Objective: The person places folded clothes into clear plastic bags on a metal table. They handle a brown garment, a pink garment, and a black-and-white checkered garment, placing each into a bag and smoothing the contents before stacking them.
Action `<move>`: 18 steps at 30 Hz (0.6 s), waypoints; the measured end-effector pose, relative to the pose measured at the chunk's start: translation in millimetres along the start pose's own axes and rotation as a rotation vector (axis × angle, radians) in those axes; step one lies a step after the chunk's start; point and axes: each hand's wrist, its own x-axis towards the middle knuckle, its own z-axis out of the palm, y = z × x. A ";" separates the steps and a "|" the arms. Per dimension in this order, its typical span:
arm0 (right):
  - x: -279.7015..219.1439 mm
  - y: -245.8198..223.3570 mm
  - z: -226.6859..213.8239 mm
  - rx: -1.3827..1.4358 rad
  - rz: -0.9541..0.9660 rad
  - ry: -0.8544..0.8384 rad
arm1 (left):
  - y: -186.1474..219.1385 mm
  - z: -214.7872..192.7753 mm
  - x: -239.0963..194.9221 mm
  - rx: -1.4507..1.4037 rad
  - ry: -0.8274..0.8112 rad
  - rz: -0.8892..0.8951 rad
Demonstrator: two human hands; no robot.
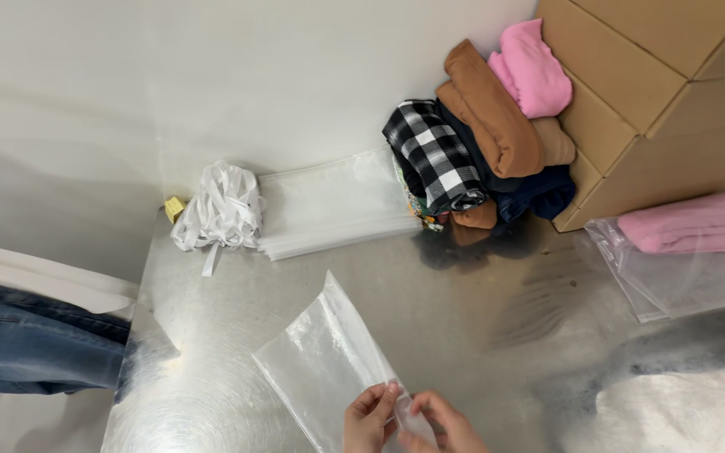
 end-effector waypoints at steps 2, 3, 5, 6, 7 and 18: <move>18.1 14.9 -11.1 0.008 -0.050 0.035 | -17.5 -0.5 5.1 -0.055 -0.114 -0.042; 27.9 21.5 -16.2 0.011 -0.105 0.068 | -25.1 -0.8 8.1 -0.115 -0.230 -0.077; 9.9 -19.3 -8.9 -0.035 -0.046 0.132 | 0.3 20.4 -23.4 -0.059 -0.260 -0.112; 1.1 -40.0 -5.3 -0.084 0.013 0.194 | 13.2 31.2 -39.0 -0.004 -0.291 -0.145; 12.0 -28.7 -10.2 -0.085 0.013 0.196 | 11.9 33.4 -38.7 -0.005 -0.293 -0.146; 45.0 -25.3 -122.2 0.482 -0.007 0.557 | 110.5 -65.1 -75.9 0.555 0.449 0.378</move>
